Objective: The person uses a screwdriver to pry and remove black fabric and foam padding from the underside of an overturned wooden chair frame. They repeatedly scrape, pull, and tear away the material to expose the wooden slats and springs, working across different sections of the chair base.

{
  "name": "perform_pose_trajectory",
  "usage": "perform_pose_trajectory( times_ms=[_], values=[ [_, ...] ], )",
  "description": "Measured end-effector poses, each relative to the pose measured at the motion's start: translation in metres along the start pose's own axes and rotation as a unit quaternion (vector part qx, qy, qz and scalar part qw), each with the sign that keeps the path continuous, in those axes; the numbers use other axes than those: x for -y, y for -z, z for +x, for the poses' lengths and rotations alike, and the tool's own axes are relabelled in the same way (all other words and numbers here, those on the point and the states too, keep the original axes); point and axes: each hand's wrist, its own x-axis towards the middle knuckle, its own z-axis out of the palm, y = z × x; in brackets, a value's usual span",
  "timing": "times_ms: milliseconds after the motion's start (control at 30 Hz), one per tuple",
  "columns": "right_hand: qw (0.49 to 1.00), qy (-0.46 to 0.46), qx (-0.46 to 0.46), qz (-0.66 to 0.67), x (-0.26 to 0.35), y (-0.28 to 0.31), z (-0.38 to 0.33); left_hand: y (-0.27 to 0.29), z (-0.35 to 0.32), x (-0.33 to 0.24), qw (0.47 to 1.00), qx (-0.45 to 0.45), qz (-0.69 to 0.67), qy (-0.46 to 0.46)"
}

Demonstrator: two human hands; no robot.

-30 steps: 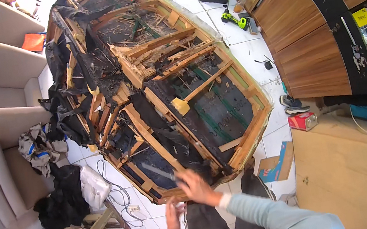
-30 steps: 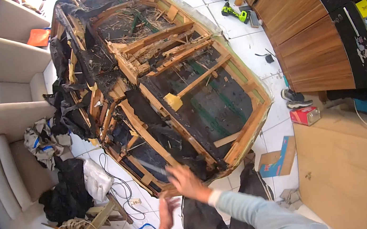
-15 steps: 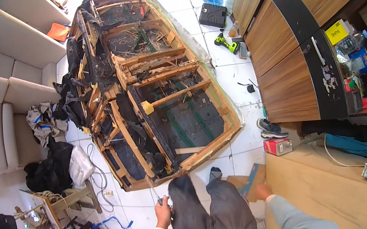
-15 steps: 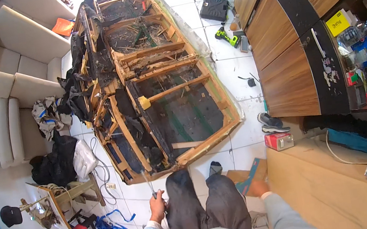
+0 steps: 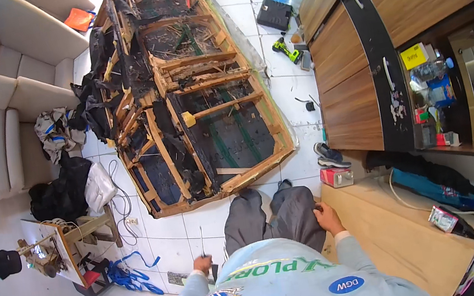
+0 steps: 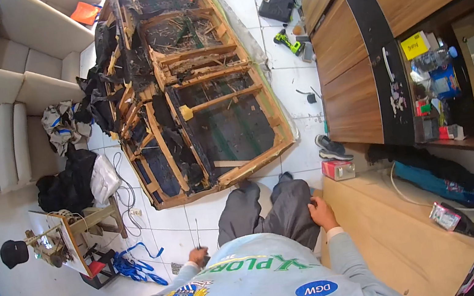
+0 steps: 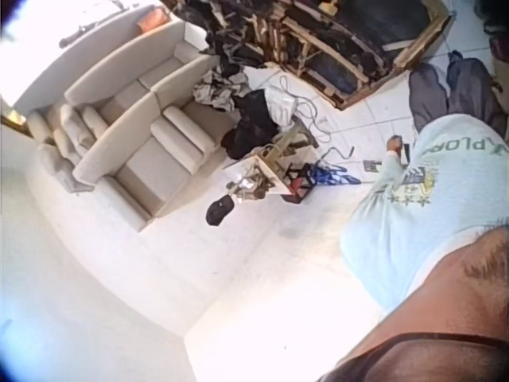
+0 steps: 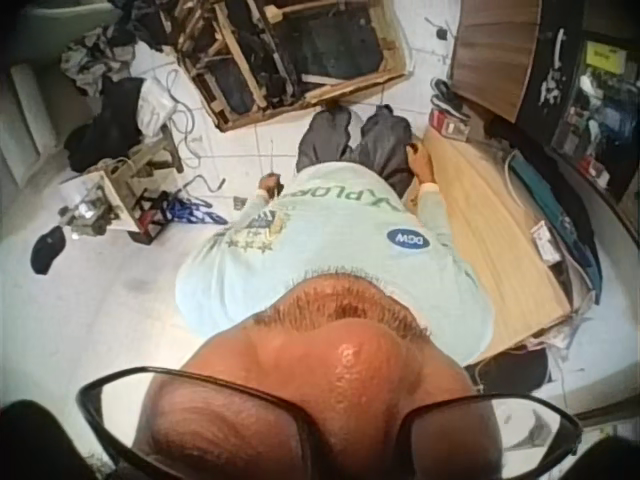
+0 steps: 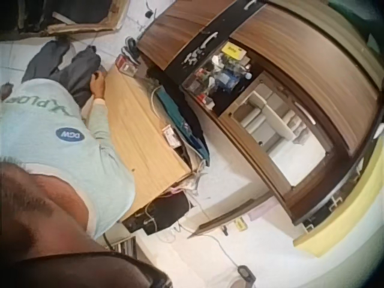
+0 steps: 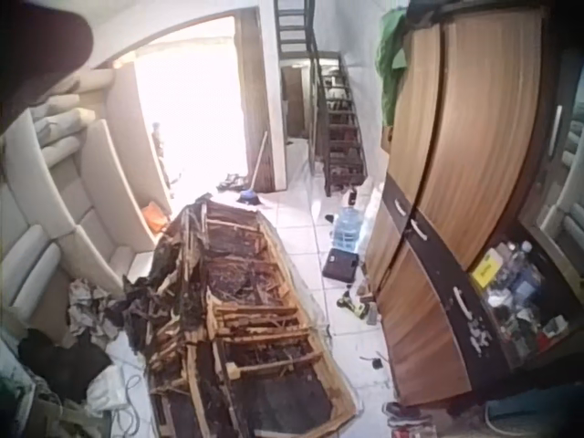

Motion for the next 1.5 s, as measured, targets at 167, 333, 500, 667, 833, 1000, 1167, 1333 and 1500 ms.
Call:
perform_pose_trajectory(
  times_ms=[167,333,500,667,833,1000,1167,1333,1500],
  values=[
    [0.999,-0.008,0.037,0.038,0.003,0.054,0.06,0.038,0.027,-0.188,0.973,-0.168,-0.09,-0.129],
    [0.998,0.067,-0.001,-0.012,-0.024,0.106,0.15,0.043,0.008,-0.351,0.884,-0.159,-0.371,-0.237],
    [0.996,0.088,0.013,0.026,-0.027,0.18,0.249,-0.018,-0.058,-0.453,0.915,-0.177,-0.281,-0.229],
    [0.985,0.172,0.019,-0.006,-0.015,0.251,0.374,-0.127,-0.051,-0.449,0.945,-0.178,-0.203,-0.183],
    [0.982,0.154,0.085,0.073,0.079,0.283,0.428,-0.212,-0.015,-0.342,0.984,-0.066,-0.163,0.025],
    [0.988,0.1,0.099,0.064,0.117,0.324,0.451,-0.246,-0.012,-0.352,0.997,-0.037,0.008,0.066],
    [0.975,0.045,0.144,0.162,0.151,0.33,0.51,-0.173,0.025,-0.423,0.992,-0.076,0.085,-0.057],
    [0.969,0.017,0.126,0.214,0.164,0.337,0.601,-0.069,0.082,-0.619,0.947,-0.233,-0.212,-0.056],
    [0.995,0.101,0.017,-0.004,0.108,0.421,0.695,0.046,0.044,-0.922,0.87,-0.184,-0.315,-0.33]
  ],
)
